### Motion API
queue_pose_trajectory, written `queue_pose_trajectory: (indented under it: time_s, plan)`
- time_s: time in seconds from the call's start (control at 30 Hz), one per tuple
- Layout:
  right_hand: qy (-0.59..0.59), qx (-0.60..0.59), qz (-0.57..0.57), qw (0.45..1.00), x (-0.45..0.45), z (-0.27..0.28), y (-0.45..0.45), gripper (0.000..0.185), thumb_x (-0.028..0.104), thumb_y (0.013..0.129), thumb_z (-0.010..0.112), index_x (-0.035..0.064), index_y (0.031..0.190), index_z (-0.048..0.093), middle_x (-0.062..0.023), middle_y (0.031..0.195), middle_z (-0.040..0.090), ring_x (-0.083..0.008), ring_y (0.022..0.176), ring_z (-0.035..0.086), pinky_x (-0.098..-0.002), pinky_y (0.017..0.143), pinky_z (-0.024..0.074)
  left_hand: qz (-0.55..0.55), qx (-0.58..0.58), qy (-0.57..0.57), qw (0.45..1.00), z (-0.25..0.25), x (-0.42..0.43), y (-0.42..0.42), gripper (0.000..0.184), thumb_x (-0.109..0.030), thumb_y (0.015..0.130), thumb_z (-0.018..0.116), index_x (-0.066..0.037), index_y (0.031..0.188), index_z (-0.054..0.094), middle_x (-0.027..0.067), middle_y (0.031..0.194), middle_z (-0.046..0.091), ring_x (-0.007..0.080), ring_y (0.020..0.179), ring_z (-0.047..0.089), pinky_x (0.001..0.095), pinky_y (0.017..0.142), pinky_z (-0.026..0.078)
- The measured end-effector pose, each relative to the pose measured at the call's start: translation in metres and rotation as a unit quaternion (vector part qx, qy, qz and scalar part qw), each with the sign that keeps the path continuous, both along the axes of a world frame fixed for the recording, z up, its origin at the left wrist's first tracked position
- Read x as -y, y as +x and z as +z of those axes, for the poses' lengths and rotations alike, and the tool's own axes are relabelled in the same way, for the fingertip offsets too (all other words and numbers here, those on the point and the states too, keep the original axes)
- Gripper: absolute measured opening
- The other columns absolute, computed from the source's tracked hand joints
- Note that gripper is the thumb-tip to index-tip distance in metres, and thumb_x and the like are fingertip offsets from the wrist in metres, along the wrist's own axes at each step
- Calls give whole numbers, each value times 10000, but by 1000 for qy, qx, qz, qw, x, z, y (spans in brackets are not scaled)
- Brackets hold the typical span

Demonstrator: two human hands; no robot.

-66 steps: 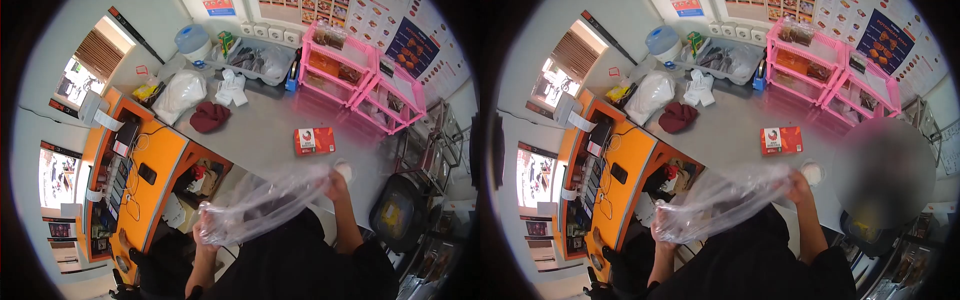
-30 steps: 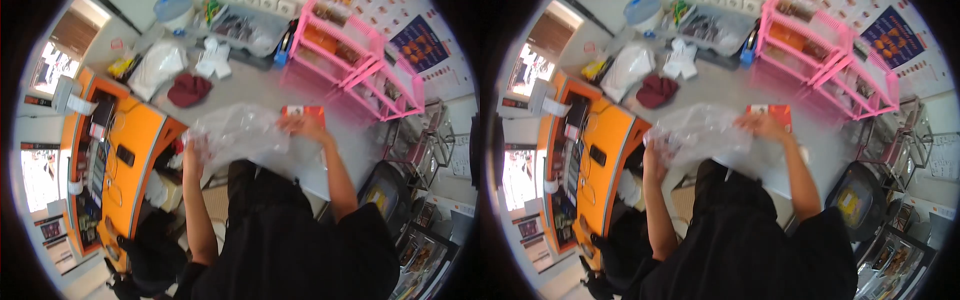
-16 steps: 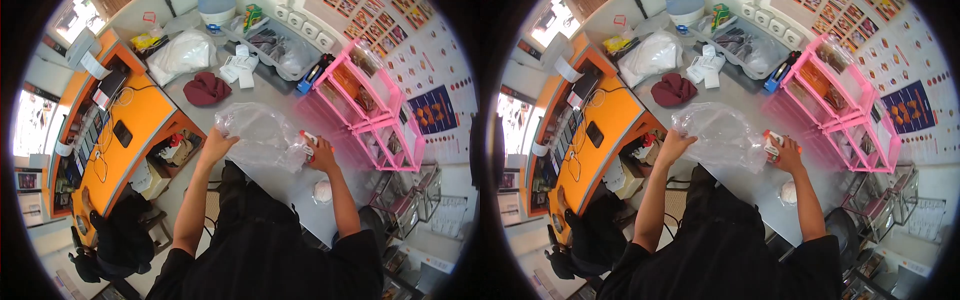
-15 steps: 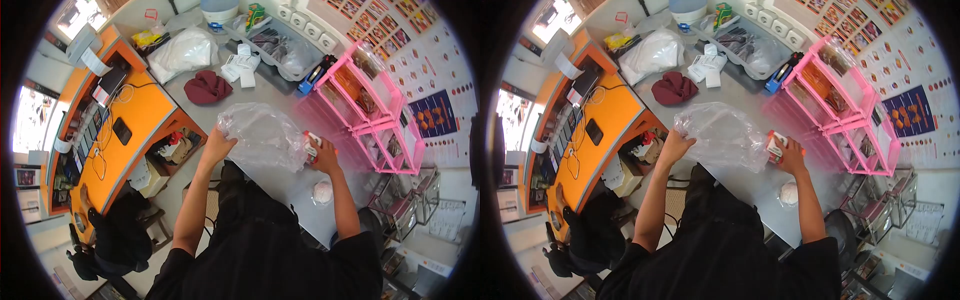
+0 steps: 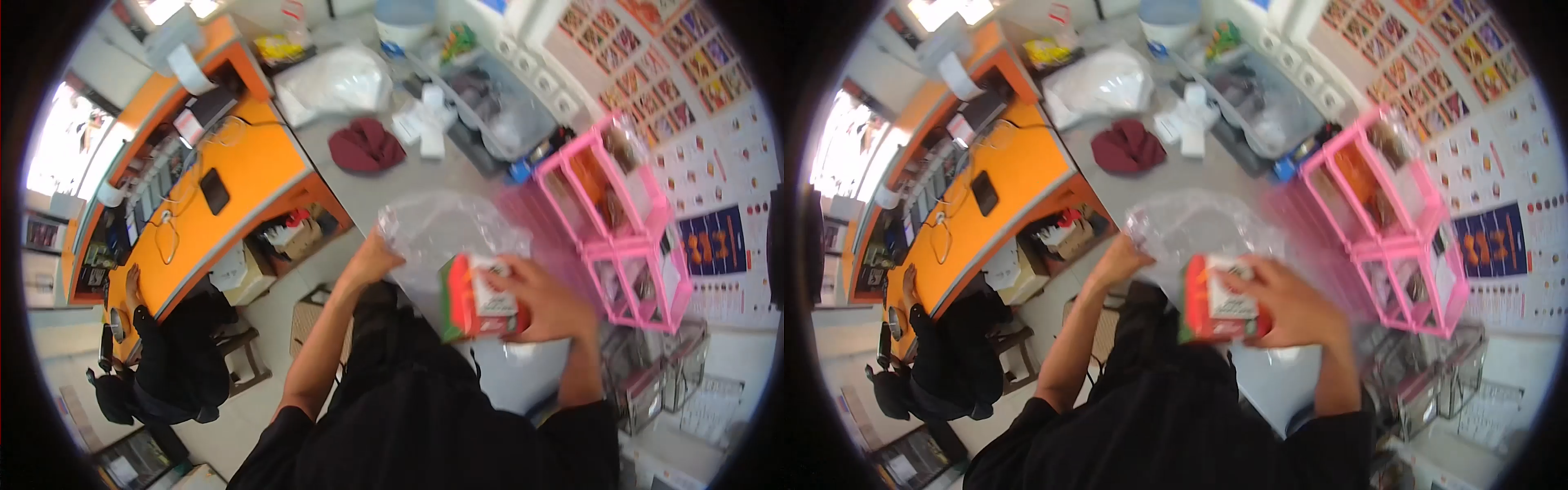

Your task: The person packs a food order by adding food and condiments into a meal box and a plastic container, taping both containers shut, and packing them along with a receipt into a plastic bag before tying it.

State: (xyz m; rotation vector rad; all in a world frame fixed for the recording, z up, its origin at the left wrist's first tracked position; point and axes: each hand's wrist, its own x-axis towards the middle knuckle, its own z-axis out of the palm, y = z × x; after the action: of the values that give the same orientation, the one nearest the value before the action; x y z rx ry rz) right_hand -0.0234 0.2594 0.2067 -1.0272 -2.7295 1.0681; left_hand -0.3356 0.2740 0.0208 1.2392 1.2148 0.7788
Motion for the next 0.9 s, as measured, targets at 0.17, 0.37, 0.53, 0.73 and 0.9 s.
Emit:
queue_pose_trajectory:
  time_s: [0.17,0.37,0.53,0.73,0.9]
  plan:
    - [30,-163,15,986,-33,-76,-85,972,325,617,874,138,1452,414,-193,1400,385,-383,1257,427,-440,1058,376,3,42,68,997,-25,14,-19,660,-123,783,762,-15,1362,466,148,1327,532,238,1245,475,358,1053,386]
    - [86,-130,-27,987,-42,-211,-87,960,323,609,876,151,1439,426,-191,1406,382,-398,1254,419,-470,1046,378,80,-20,68,994,-106,37,-22,829,22,701,705,-20,1442,337,142,1320,520,219,1179,515,331,1014,420]
    - [157,20,47,986,-42,-224,-72,898,359,624,853,216,1415,453,-185,1399,378,-385,1260,404,-501,1070,326,114,22,22,993,-69,43,-18,870,22,674,640,13,1466,280,228,1332,510,274,1264,491,341,1061,388]
    - [203,54,96,973,-31,-231,-64,761,324,669,787,306,1375,502,-169,1362,396,-389,1283,372,-574,1084,277,174,13,147,974,-72,36,16,656,4,836,614,-13,1432,342,175,1338,507,243,1249,485,339,1052,382]
    - [217,115,43,968,-35,-258,-52,796,304,648,774,312,1390,486,-173,1326,420,-387,1276,370,-595,1085,260,181,28,176,967,-23,37,28,613,-100,898,650,-28,1428,351,187,1307,538,269,1233,505,348,1049,382]
